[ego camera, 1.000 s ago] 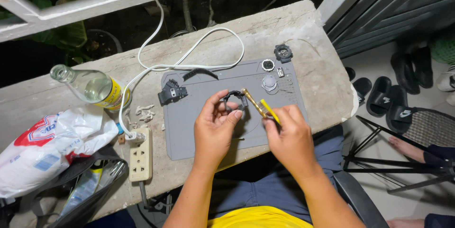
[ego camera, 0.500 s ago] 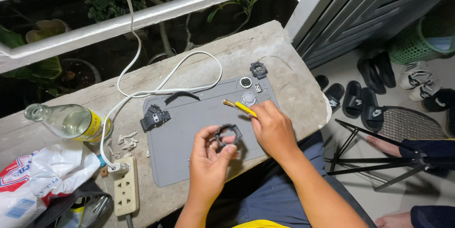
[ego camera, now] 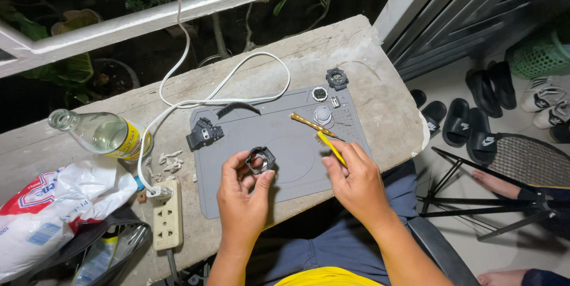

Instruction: The person cleans a disassembled watch case using a small brush and tweezers. They scrub the interior and exterior surfaces, then use tweezers to pick at small crevices and remove debris.

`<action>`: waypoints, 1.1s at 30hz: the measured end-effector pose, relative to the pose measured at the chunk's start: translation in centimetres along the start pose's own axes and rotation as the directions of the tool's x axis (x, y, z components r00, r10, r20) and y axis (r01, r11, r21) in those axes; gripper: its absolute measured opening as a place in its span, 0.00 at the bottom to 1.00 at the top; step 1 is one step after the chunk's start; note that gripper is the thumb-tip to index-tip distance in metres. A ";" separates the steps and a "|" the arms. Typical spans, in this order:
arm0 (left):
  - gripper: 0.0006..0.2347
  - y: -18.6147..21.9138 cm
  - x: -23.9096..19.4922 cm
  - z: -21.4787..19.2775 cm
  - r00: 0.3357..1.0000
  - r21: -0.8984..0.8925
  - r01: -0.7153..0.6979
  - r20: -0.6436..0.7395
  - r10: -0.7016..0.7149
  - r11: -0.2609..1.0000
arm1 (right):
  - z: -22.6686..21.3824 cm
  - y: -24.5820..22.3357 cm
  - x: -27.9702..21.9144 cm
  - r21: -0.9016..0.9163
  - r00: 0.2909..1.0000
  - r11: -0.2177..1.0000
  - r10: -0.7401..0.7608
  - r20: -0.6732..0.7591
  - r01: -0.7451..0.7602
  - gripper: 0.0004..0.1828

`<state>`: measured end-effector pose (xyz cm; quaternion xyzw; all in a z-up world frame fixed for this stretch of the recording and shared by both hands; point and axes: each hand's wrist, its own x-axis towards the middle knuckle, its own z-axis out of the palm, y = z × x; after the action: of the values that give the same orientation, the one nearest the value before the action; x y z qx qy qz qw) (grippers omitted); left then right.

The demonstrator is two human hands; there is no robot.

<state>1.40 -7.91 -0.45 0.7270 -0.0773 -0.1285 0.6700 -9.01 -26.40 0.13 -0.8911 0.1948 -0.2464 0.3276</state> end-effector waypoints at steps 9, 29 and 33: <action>0.19 0.1 -0.4 3.0 0.993 -0.292 -0.046 0.094 0.076 0.955 | -0.8 -0.8 0.0 0.075 0.993 0.991 -0.111 0.036 0.108 0.09; 0.24 0.5 1.4 1.0 0.988 -0.529 -0.077 -0.155 -0.007 0.845 | 4.5 -4.3 6.5 0.850 0.850 0.136 0.232 0.472 -0.509 0.24; 0.25 0.9 1.6 2.5 0.998 -0.563 -0.015 -0.064 -0.026 0.826 | 2.5 -2.3 7.6 0.872 0.869 0.187 0.314 0.382 -0.451 0.24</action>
<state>2.26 -10.88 0.08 0.5013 -0.0107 -0.1224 0.8565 -1.12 -27.43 2.37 -0.4583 0.2078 -0.1698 0.8473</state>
